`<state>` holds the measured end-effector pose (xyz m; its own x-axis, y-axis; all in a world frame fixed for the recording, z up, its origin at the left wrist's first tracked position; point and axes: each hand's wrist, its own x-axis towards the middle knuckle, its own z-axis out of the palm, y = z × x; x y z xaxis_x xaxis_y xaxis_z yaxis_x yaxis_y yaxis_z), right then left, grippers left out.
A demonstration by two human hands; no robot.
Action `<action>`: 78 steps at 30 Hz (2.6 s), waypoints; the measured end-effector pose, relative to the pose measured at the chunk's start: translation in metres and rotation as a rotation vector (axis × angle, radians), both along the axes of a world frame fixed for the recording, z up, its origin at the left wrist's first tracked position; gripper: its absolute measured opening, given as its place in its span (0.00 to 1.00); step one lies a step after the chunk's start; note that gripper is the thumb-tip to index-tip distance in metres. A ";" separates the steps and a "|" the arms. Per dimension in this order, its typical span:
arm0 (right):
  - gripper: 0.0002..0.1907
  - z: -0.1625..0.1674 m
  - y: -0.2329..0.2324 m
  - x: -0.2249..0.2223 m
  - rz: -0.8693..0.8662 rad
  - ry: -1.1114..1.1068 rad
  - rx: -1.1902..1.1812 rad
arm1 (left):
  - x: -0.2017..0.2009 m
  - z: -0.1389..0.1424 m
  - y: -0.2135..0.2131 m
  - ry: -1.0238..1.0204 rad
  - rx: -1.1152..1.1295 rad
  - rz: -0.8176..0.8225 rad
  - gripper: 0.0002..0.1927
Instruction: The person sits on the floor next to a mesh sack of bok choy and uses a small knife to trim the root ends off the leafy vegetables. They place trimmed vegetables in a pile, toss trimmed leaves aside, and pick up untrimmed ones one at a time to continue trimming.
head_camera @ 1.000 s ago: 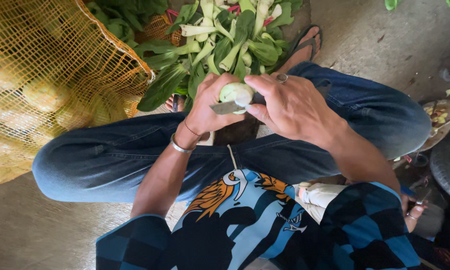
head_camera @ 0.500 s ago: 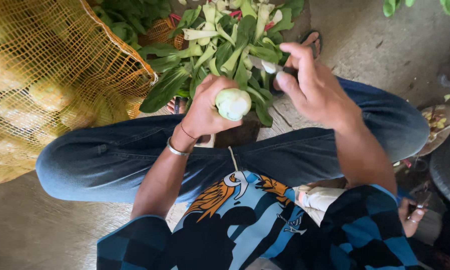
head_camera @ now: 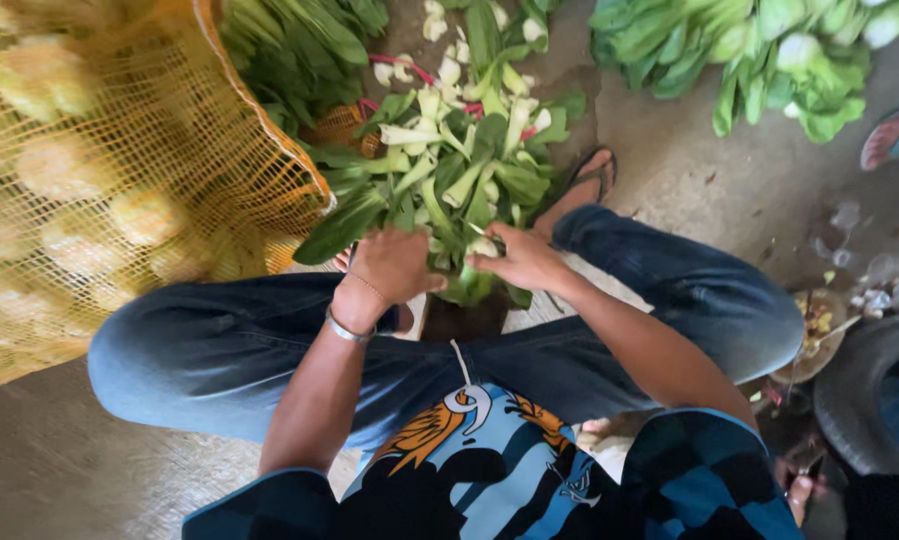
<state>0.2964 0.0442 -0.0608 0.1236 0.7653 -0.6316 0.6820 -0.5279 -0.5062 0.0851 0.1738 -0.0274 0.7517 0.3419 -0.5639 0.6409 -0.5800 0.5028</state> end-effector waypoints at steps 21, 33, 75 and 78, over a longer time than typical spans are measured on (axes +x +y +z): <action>0.07 -0.018 0.210 0.020 -0.721 0.437 0.363 | -0.001 0.012 -0.018 -0.447 0.012 0.103 0.29; 0.39 -0.091 0.328 -0.086 -0.374 -0.140 0.441 | -0.028 0.053 0.010 -0.640 0.052 0.317 0.16; 0.21 0.147 0.011 0.014 0.090 -0.110 0.507 | 0.014 0.001 0.007 -0.983 0.143 0.769 0.45; 0.21 0.151 0.013 -0.004 0.220 -0.059 0.618 | 0.014 -0.001 0.002 -0.952 0.202 0.751 0.44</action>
<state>0.2923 0.0570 0.0904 -0.0565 0.9963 -0.0649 0.7770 0.0030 -0.6295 0.0994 0.1759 -0.0289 0.4134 0.8848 0.2150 0.2762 -0.3469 0.8963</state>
